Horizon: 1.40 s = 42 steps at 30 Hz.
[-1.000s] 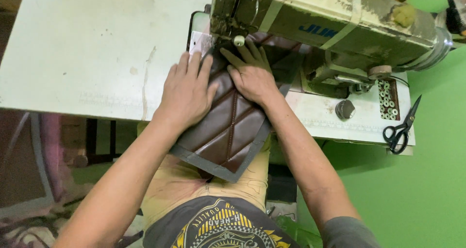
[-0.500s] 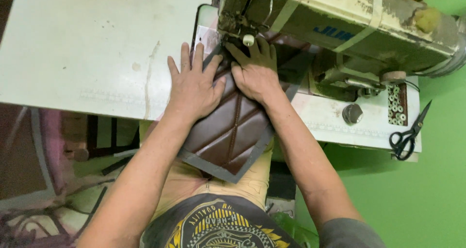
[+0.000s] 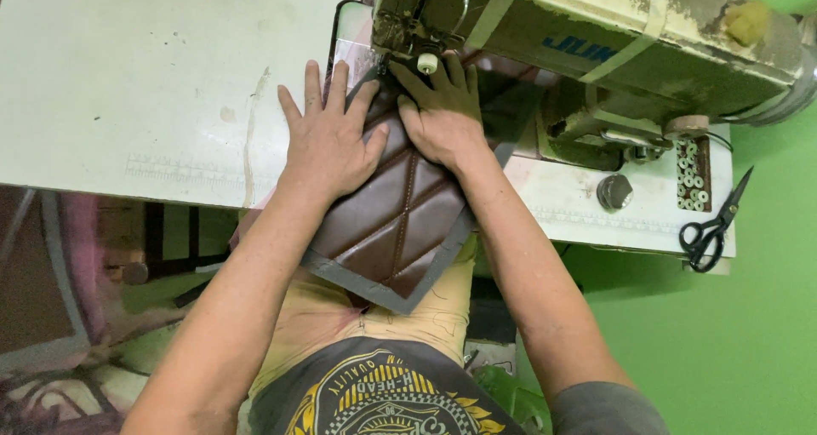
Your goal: Sewing a quilted diamond pattern onto a piece of brown synthetic leather using an industrial sewing machine.
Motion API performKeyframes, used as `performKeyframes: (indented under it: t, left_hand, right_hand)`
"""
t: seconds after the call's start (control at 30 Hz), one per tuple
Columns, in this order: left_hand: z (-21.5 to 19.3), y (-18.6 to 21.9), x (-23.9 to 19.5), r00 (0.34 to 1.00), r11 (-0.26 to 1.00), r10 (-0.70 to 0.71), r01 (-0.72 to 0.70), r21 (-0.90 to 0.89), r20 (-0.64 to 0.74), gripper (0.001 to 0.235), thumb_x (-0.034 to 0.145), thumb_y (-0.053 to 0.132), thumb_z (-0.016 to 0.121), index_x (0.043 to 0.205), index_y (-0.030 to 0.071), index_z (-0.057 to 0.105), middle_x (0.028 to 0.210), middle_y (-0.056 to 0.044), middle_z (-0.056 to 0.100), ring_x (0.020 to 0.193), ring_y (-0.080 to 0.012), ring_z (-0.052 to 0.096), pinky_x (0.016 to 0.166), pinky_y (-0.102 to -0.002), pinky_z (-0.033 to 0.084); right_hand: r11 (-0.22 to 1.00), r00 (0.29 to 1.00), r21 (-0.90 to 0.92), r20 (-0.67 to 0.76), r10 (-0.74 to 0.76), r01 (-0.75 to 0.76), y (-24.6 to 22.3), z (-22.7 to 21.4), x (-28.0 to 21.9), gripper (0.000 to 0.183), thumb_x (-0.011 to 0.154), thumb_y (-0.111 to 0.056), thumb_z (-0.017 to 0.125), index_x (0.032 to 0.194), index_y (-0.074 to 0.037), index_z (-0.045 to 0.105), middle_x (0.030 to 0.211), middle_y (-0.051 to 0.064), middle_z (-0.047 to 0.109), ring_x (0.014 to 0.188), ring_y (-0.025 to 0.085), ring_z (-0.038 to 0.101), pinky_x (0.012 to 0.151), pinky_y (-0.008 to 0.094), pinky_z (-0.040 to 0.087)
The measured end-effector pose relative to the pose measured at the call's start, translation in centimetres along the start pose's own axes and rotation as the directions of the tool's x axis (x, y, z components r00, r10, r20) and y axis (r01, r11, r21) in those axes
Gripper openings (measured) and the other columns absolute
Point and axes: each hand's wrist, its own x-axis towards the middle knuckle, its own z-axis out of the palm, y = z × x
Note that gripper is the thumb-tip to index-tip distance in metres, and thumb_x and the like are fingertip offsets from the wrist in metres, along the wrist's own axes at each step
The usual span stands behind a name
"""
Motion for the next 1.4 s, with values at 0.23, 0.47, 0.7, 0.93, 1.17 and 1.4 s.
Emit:
performKeyframes:
  t: [0.23,0.47,0.7,0.93,1.17,1.4]
  left_hand:
    - [-0.1,0.7,-1.4,1.000,0.997,-0.028,0.028,0.072,-0.003,0.072,0.103,0.060,0.033,0.158,0.014,0.042,0.162,-0.022,0.034,0.150,-0.0502,0.016,0.111,-0.079,0.010]
    - [-1.2,0.7,-1.7,0.995,0.997,-0.048,0.043,0.059,0.092,0.075,0.100,0.063,0.031,0.161,0.019,0.033,0.164,-0.025,0.026,0.150,-0.0510,0.013,0.112,-0.078,0.010]
    - [-0.9,0.5,-1.6,0.995,0.997,-0.035,0.028,0.070,0.098,0.077,0.100,0.064,0.032,0.162,0.018,0.031,0.165,-0.024,0.024,0.151,-0.0504,0.012,0.111,-0.079,0.010]
    - [-1.4,0.5,-1.2,0.992,0.998,-0.037,0.030,0.061,0.123,0.080,0.098,0.066,0.034,0.162,0.017,0.030,0.165,-0.024,0.023,0.151,-0.0502,0.012,0.111,-0.079,0.011]
    - [-2.2,0.5,0.5,0.978,0.995,-0.043,0.024,0.093,0.205,0.099,0.092,0.078,0.036,0.164,0.013,0.017,0.168,-0.023,0.015,0.152,-0.0481,0.005,0.112,-0.077,0.009]
    - [-1.3,0.0,1.4,0.995,0.991,-0.018,0.006,0.130,0.096,0.115,0.090,0.085,0.038,0.162,-0.002,0.017,0.168,-0.024,0.017,0.153,-0.0460,0.007,0.113,-0.077,0.010]
  right_hand:
    - [1.000,1.000,-0.019,0.006,-0.016,0.016,0.5,0.1,0.1,0.050,0.097,-0.040,0.052,0.146,-0.032,0.056,0.137,0.016,0.058,0.135,0.045,0.040,0.107,0.069,0.032]
    - [0.999,0.995,0.010,0.088,0.040,-0.041,0.0,-0.4,0.2,0.052,0.099,-0.042,0.046,0.150,-0.033,0.051,0.141,0.017,0.056,0.140,0.045,0.036,0.114,0.066,0.025]
    - [0.996,0.984,0.029,0.156,0.082,-0.088,-0.1,-0.7,0.3,0.054,0.099,-0.044,0.043,0.153,-0.033,0.046,0.144,0.019,0.054,0.143,0.046,0.032,0.116,0.066,0.020]
    - [0.997,0.980,0.007,0.182,0.080,-0.082,0.0,-0.8,0.8,0.056,0.100,-0.043,0.043,0.156,-0.035,0.041,0.145,0.021,0.054,0.143,0.048,0.031,0.115,0.065,0.020]
    - [0.992,0.943,-0.003,0.310,0.124,-0.130,0.1,-1.8,2.9,0.058,0.100,-0.045,0.029,0.152,-0.026,0.048,0.148,0.024,0.050,0.139,0.048,0.037,0.117,0.065,0.014]
    - [0.997,0.970,-0.015,0.229,0.082,-0.080,1.7,-0.6,4.2,0.049,0.104,-0.041,0.036,0.079,-0.013,0.066,0.080,0.015,0.072,0.084,0.040,0.066,0.086,0.053,0.037]
